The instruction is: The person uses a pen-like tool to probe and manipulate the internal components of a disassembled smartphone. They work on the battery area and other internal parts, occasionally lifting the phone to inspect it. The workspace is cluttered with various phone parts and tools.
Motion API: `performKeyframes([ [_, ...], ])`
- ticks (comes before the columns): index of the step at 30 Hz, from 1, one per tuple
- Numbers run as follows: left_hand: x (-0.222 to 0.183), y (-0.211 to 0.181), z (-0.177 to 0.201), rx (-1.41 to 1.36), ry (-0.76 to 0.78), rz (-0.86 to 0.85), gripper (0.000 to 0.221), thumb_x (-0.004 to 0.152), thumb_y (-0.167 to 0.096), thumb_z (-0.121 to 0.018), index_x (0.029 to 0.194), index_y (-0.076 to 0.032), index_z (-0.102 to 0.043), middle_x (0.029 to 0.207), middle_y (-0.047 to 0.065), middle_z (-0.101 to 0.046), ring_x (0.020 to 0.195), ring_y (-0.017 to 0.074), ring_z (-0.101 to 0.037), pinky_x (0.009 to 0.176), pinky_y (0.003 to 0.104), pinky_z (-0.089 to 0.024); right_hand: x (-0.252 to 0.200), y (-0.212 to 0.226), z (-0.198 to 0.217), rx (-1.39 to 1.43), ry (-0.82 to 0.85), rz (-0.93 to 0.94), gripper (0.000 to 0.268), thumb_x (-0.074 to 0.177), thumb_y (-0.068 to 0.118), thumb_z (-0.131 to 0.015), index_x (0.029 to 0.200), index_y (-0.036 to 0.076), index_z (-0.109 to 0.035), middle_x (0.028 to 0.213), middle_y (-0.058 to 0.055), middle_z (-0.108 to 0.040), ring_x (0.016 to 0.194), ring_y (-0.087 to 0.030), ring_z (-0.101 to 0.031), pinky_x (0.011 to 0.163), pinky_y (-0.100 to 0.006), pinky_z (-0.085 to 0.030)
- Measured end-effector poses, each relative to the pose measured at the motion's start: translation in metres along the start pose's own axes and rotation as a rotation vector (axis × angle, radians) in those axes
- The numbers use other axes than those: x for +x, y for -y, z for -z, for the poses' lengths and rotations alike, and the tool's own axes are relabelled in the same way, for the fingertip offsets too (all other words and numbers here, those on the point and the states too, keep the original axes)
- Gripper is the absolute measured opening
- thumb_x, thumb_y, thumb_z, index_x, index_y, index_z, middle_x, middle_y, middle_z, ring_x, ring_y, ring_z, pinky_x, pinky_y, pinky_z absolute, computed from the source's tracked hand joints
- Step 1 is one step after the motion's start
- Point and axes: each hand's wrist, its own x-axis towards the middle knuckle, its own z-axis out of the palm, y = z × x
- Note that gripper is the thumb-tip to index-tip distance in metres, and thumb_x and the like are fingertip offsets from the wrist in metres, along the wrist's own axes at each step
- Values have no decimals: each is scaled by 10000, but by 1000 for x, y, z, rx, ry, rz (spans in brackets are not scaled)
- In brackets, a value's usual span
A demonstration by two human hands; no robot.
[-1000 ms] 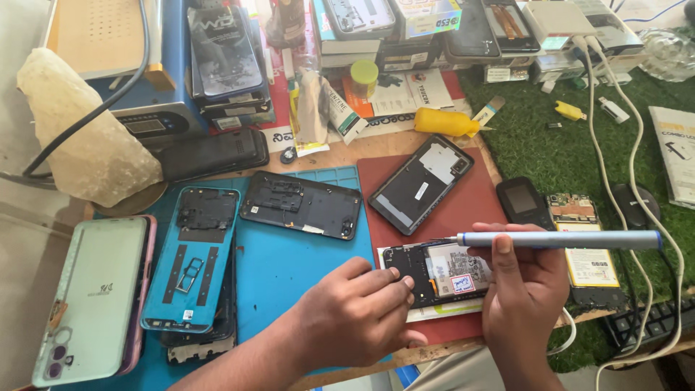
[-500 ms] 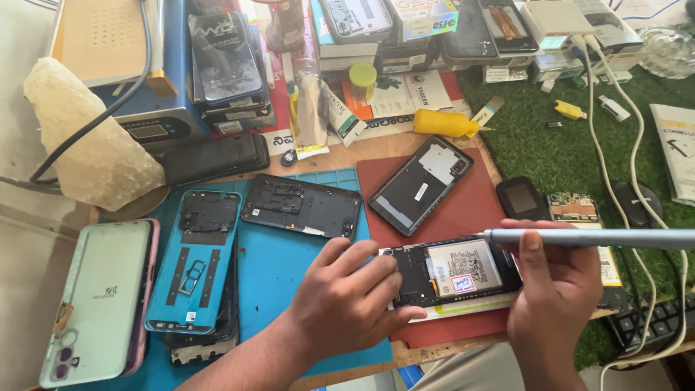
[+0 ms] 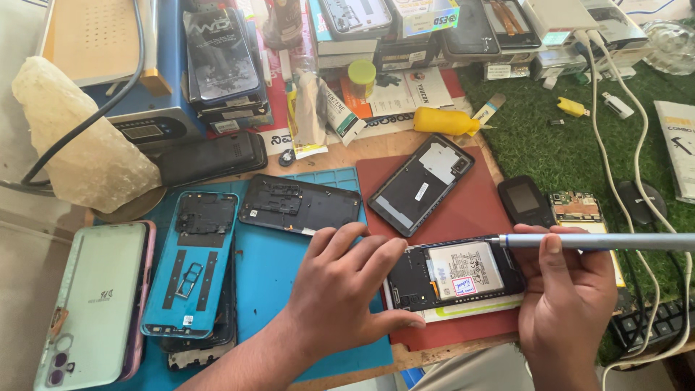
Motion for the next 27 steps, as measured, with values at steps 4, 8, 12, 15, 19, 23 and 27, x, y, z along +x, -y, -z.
performKeyframes([
  [4, -3, 2, -1, -47, 66, 2, 794, 824, -659, -751, 1304, -44, -604, 1136, 80, -705, 1109, 299, -611, 940, 449, -447, -1, 2, -1, -12, -4, -6, 150, 1136, 39, -574, 1280, 6, -543, 1215, -246, -678, 1118, -306, -700, 1038, -455, -587],
  [8, -5, 3, -2, -47, 74, 4, 733, 839, -646, -759, 1256, -61, -613, 1098, 65, -702, 1107, 291, -610, 958, 451, -429, -4, 4, 1, -16, -13, -8, 151, 1132, 39, -580, 1276, 15, -541, 1203, -247, -680, 1099, -305, -699, 1027, -457, -588],
  [12, -8, 2, 0, -20, 67, -14, 642, 822, -672, -758, 1141, -120, -677, 1025, 43, -690, 1116, 288, -603, 979, 485, -382, -7, 6, 0, -47, -55, -14, 157, 1121, 43, -586, 1271, 30, -542, 1183, -249, -686, 1077, -303, -707, 1006, -449, -602],
  [15, -8, 1, -1, -3, 0, -58, 632, 799, -703, -746, 1067, -132, -704, 1054, 49, -682, 1151, 299, -575, 1008, 516, -359, -10, 11, -6, -115, -77, 26, 174, 1120, 47, -606, 1278, 44, -535, 1177, -225, -687, 1062, -295, -711, 948, -437, -617],
  [19, -9, 4, -1, -36, 19, -91, 625, 762, -696, -751, 1050, -142, -722, 1125, 73, -670, 1209, 289, -555, 1030, 515, -356, -1, 16, -20, -194, -27, -14, 166, 1107, 80, -617, 1255, 46, -550, 1149, -217, -708, 981, -298, -714, 785, -386, -587],
  [23, -12, 6, -2, -73, 70, -102, 567, 786, -646, -776, 1072, -158, -734, 1163, 75, -664, 1230, 267, -551, 1050, 491, -361, 13, 10, -39, -126, 16, -167, 156, 1061, 98, -605, 1207, 64, -561, 1112, -200, -709, 917, -284, -723, 787, -393, -614],
  [27, -13, 7, -2, -67, 79, -119, 523, 778, -610, -790, 1035, -158, -727, 1176, 95, -665, 1213, 268, -549, 1045, 484, -362, 27, 6, -49, -44, 49, -328, 160, 1043, 105, -592, 1195, 59, -571, 1111, -202, -719, 920, -269, -725, 843, -385, -614],
])
